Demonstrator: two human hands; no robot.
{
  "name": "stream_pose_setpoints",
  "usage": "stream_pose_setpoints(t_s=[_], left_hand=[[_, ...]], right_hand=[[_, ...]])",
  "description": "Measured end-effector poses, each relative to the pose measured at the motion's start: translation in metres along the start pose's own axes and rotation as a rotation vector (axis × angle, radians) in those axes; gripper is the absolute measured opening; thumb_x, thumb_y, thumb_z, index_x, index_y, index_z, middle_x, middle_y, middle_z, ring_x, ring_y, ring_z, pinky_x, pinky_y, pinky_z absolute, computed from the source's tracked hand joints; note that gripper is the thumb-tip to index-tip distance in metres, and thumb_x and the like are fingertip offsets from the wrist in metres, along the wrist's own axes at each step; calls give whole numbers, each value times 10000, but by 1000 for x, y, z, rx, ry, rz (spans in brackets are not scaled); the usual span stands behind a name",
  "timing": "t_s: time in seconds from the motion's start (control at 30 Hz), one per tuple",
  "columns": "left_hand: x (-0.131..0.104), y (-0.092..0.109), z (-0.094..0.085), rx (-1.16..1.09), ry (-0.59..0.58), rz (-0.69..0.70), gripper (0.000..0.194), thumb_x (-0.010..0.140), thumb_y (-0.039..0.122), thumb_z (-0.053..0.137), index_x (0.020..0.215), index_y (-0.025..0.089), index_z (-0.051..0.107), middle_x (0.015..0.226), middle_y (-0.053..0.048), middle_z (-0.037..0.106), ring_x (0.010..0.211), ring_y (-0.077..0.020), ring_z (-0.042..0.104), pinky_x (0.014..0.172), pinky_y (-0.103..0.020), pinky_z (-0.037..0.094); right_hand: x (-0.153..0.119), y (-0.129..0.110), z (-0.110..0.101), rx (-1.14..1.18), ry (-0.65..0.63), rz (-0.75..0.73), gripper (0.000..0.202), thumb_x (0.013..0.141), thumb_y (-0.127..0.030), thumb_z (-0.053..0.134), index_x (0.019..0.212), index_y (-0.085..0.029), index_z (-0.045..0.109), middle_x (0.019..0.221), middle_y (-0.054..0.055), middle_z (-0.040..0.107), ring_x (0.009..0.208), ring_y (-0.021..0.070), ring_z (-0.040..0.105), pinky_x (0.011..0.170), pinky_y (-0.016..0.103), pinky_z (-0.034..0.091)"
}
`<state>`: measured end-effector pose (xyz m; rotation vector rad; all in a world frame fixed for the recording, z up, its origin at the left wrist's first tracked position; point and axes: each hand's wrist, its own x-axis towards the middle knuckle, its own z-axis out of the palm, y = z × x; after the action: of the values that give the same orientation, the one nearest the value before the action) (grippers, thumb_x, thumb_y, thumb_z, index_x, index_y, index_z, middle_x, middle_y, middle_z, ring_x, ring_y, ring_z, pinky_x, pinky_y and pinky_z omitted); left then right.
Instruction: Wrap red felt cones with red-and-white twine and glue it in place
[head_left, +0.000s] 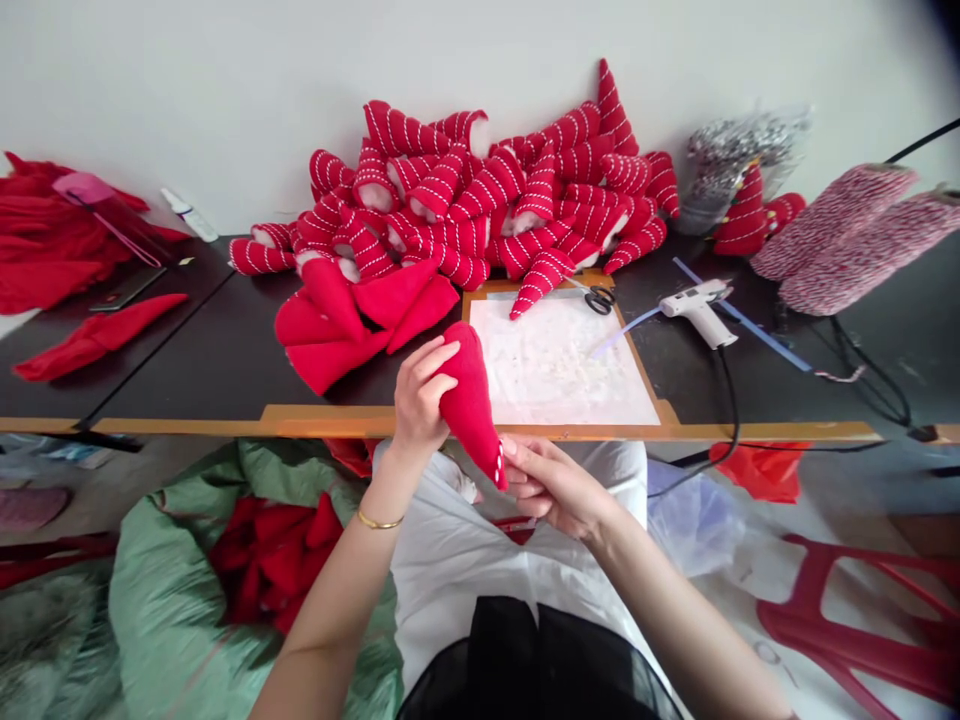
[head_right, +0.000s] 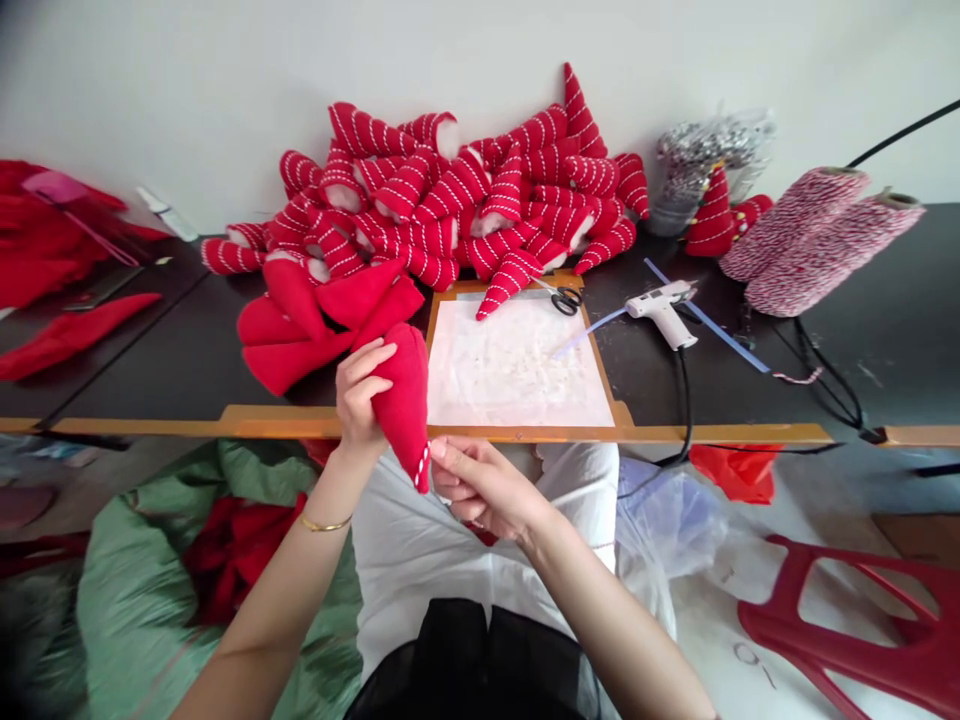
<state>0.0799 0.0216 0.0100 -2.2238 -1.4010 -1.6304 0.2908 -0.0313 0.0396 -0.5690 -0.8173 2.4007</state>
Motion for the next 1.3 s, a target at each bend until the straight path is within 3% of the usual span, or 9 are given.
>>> stream_pose_setpoints(t_s=[0.13,0.43,0.53,0.67,0.77,0.87,0.97,1.13,1.3], left_hand=[[-3,-9,4,-43,68,-163,326,803,433,717,794,277,430,1251,-51,672,1352,-287,493,1155,-567,319],[-2,-7,10,46,203,-115,319,816,354,732,1054,263,540,1436,-120,530,1422,-284,407,1203,-543,230],[1,2,8,-189,210,-437,532,788,417,769,1228,240,526,1537,-156,407,1389,-300,459,1171,-521,313],[5,30,5,-923,73,-1047,597,796,588,716,1255,266,514,1399,-133,563,1127,-283,672,945,-477,536],[9,52,8,-1141,63,-1176,641,738,463,826,1265,288,504,1225,-61,670,1062,-271,707,861,-410,582],[15,62,13,-1042,185,-1180,618,734,339,850,1251,306,512,998,10,716,901,-227,747,720,-307,601],[20,63,13,-1050,72,-1289,510,771,426,809,1187,233,587,815,-14,721,744,-213,745,546,-250,565],[23,65,13,-1247,-100,-1498,658,823,726,585,1111,139,658,784,-86,725,703,-244,741,517,-301,589],[23,71,22,-1303,-2,-1499,714,826,778,506,1088,139,686,845,-116,744,807,-280,746,582,-330,613]], right_hand=[[4,0,-3,32,-30,38,469,797,-516,802,749,-177,481,615,-104,189,510,44,51,384,155,32],[17,-7,-1,-96,112,-28,473,728,-550,815,753,-184,515,544,-124,241,459,34,63,374,173,71],[19,-13,-4,-491,316,-258,354,794,-489,753,818,-160,623,600,-51,480,453,52,258,417,198,214],[23,-9,-7,-1053,523,-461,188,840,-333,704,915,-160,707,610,-18,545,548,119,451,550,242,334],[27,-1,-8,-1192,478,-469,136,828,-273,724,911,-166,727,655,5,596,585,141,498,597,263,368],[26,0,-12,-1095,304,-374,148,837,-327,750,848,-180,743,674,7,617,616,146,517,609,266,397],[22,-5,-17,-872,166,-283,274,882,-446,696,812,-184,732,678,1,605,589,135,505,539,251,407],[21,-5,-24,-633,169,-268,378,799,-533,762,778,-164,684,626,-25,529,497,93,423,423,215,335],[25,3,-26,-546,197,-296,418,758,-541,800,718,-163,627,544,-62,441,439,56,312,403,201,253]])
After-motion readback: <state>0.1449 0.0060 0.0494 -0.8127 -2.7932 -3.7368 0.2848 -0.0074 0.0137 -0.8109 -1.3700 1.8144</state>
